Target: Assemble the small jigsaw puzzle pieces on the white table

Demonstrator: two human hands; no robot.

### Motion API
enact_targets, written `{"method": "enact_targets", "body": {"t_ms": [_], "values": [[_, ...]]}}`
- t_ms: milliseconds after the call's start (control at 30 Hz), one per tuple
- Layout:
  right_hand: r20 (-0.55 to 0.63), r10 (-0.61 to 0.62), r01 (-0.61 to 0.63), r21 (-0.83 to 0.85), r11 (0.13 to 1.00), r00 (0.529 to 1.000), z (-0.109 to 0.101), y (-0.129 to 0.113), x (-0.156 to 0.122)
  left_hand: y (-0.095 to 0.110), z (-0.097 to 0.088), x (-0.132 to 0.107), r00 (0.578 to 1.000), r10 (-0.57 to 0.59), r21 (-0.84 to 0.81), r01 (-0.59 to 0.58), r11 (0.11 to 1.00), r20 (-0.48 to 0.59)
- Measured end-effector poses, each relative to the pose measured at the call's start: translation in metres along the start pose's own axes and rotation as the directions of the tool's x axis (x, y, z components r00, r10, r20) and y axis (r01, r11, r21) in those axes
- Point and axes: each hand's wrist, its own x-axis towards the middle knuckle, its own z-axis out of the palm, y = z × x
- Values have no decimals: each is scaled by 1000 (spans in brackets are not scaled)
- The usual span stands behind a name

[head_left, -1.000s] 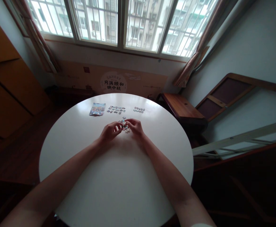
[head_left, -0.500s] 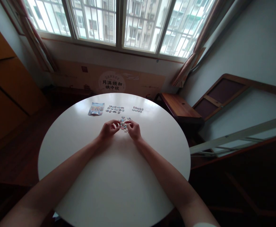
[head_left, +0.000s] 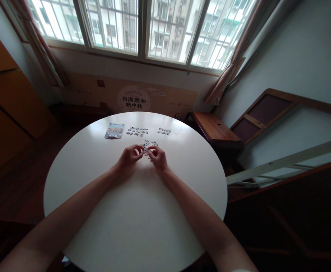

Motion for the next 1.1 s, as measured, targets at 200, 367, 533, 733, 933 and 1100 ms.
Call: {"method": "enact_targets", "body": {"t_ms": [200,367,533,733,933,1100], "values": [[-8,-4,4,26,1000,1000,1,2,0,-2,0,0,1000,-3,14,3,1000,-1],[-26,-6,7,65,998,1000,1,3,0,-4,-1,0,999,-27,42,29,999,-41],[-31,8,-6,68,998,999,2,2,1,-4,-2,0,999,-20,52,21,998,-34],[-39,17,-14,81,997,999,2,1,1,-7,-2,1,1000,-12,43,13,999,-14],[-37,20,-16,88,996,999,2,1,2,-7,-1,0,1000,-7,66,9,998,-28],[-31,30,-28,74,997,999,1,-1,2,-5,-1,0,999,-13,65,15,998,-31]]}}
